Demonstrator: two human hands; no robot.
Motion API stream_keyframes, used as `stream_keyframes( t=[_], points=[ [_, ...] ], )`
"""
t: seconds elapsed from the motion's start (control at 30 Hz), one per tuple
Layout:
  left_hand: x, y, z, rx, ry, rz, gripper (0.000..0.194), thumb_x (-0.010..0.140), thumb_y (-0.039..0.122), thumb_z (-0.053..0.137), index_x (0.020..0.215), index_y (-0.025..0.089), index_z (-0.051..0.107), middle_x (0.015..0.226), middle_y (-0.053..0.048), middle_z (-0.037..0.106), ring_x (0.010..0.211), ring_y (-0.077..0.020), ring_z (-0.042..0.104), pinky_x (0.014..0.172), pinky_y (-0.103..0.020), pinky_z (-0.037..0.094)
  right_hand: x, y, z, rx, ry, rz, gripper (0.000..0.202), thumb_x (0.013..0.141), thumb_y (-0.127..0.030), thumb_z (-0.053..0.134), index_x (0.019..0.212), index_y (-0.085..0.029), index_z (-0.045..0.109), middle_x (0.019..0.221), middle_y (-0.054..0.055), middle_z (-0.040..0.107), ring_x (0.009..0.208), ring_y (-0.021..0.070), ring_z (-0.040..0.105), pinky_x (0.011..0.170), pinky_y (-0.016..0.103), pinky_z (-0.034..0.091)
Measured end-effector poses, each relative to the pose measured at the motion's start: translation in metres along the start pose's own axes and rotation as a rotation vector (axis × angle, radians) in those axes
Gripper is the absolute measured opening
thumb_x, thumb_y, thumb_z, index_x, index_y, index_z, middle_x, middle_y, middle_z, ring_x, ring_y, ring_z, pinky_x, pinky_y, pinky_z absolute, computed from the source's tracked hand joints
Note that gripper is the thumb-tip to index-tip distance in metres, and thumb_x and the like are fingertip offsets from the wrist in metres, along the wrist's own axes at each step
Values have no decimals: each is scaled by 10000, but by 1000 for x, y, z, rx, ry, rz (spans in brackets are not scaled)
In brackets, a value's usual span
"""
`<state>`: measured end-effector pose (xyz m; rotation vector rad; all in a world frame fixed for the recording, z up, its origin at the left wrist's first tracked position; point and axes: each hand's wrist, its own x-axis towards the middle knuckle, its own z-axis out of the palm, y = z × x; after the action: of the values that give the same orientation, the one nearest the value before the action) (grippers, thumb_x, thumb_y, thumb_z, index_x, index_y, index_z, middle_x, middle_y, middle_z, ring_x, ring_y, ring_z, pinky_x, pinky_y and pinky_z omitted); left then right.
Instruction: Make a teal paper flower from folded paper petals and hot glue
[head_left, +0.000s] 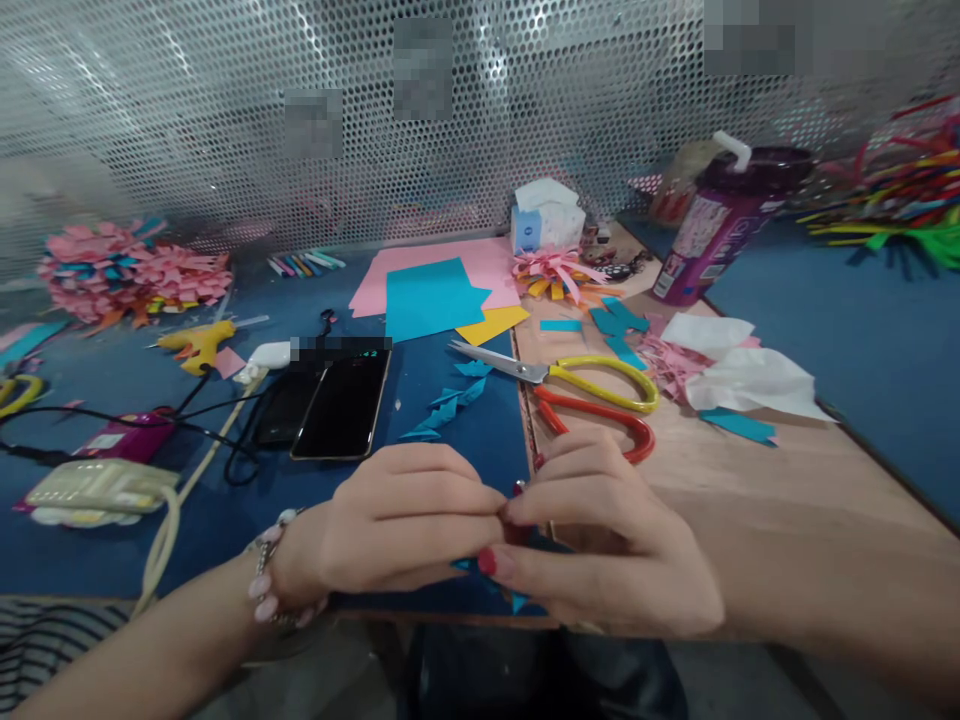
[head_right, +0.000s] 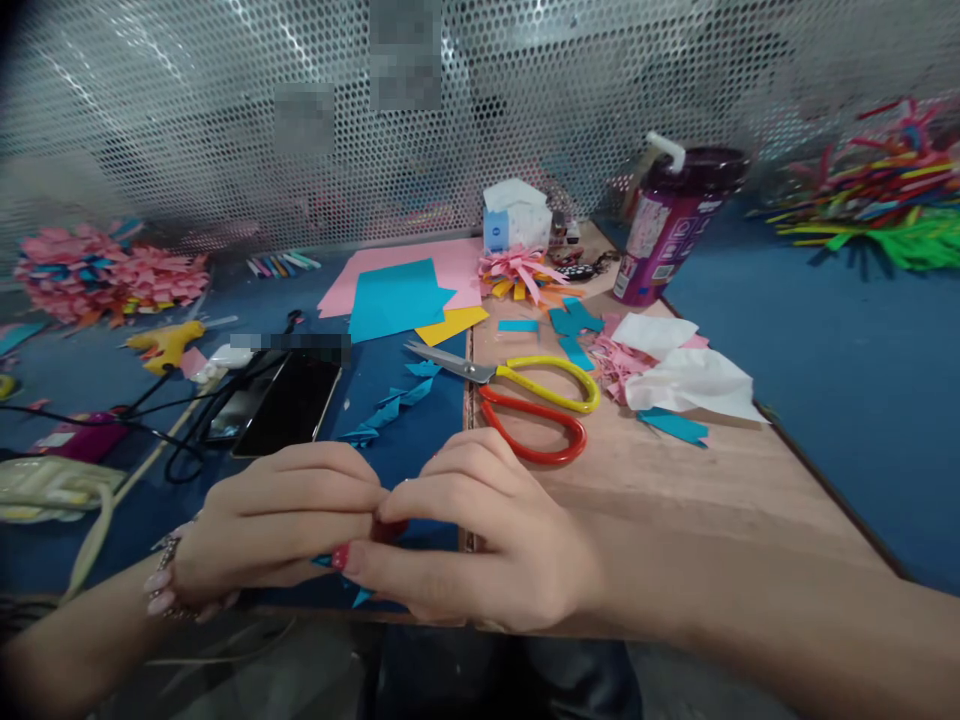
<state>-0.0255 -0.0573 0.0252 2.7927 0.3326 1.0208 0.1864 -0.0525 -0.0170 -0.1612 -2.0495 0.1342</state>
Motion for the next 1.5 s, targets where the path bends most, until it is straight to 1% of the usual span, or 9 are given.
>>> stream_keyframes(
  t=[0.2,0.37,0.5,0.67,0.77,0.9,1.1,1.23,1.5],
  points=[
    [0,0,-2,-3,-25,37,215,944,157,463,892,100,664,810,-117,733,780,-172,691,724,-259,613,2,-8,-9,11,-80,15,179,903,-172,588,1030,-130,708,958,51,693,957,153,587,855,319,502],
    [-2,0,1,-2,-32,13,186,931,174,490,919,93,657,834,-127,725,807,-178,678,737,-277,609,3,-11,-7,-35,-39,68,128,884,-172,618,972,-151,709,901,36,695,923,143,597,830,312,506],
    [-4,-2,9,-34,17,12,176,920,200,516,952,84,644,840,-125,719,808,-170,671,752,-269,598,2,-14,-3,-67,28,14,103,896,-150,600,943,-169,689,822,-14,694,822,96,604,840,257,487],
    [-6,-3,13,-48,15,6,209,921,230,521,937,65,648,841,-139,715,802,-178,665,747,-277,589,4,-26,-4,-181,-24,195,94,905,-144,596,886,-187,677,776,-56,699,765,67,604,937,247,426],
    [-5,-4,13,-44,18,-15,162,909,171,524,925,68,648,839,-135,716,797,-175,661,751,-283,588,5,-24,-8,-157,-70,167,94,917,-187,586,925,-205,678,783,-65,691,779,71,597,961,271,411],
    [-3,-4,12,-58,34,-48,148,909,133,497,910,96,641,822,-124,719,778,-172,663,710,-283,596,4,-16,-11,-114,-88,177,134,929,-221,574,1023,-226,668,826,-51,675,828,81,591,939,292,421],
    [1,-5,8,-97,91,-34,162,918,141,487,872,92,635,772,-133,706,738,-172,655,663,-283,596,3,-10,-8,-15,-43,166,251,893,-297,628,1091,-145,603,945,34,657,896,122,600,874,320,460],
    [2,-4,6,-119,73,-36,199,929,155,463,946,81,646,805,-144,717,776,-176,673,684,-282,597,4,-8,-9,60,-19,186,226,950,-333,515,1036,-139,594,922,60,618,872,156,578,830,360,478],
    [-5,-1,17,194,199,-187,315,807,133,620,1120,103,596,947,-127,724,861,-189,673,761,-313,572,3,-2,-8,-94,-64,185,197,942,-104,471,1079,-136,609,904,53,627,857,147,558,766,289,508]
  ],
)
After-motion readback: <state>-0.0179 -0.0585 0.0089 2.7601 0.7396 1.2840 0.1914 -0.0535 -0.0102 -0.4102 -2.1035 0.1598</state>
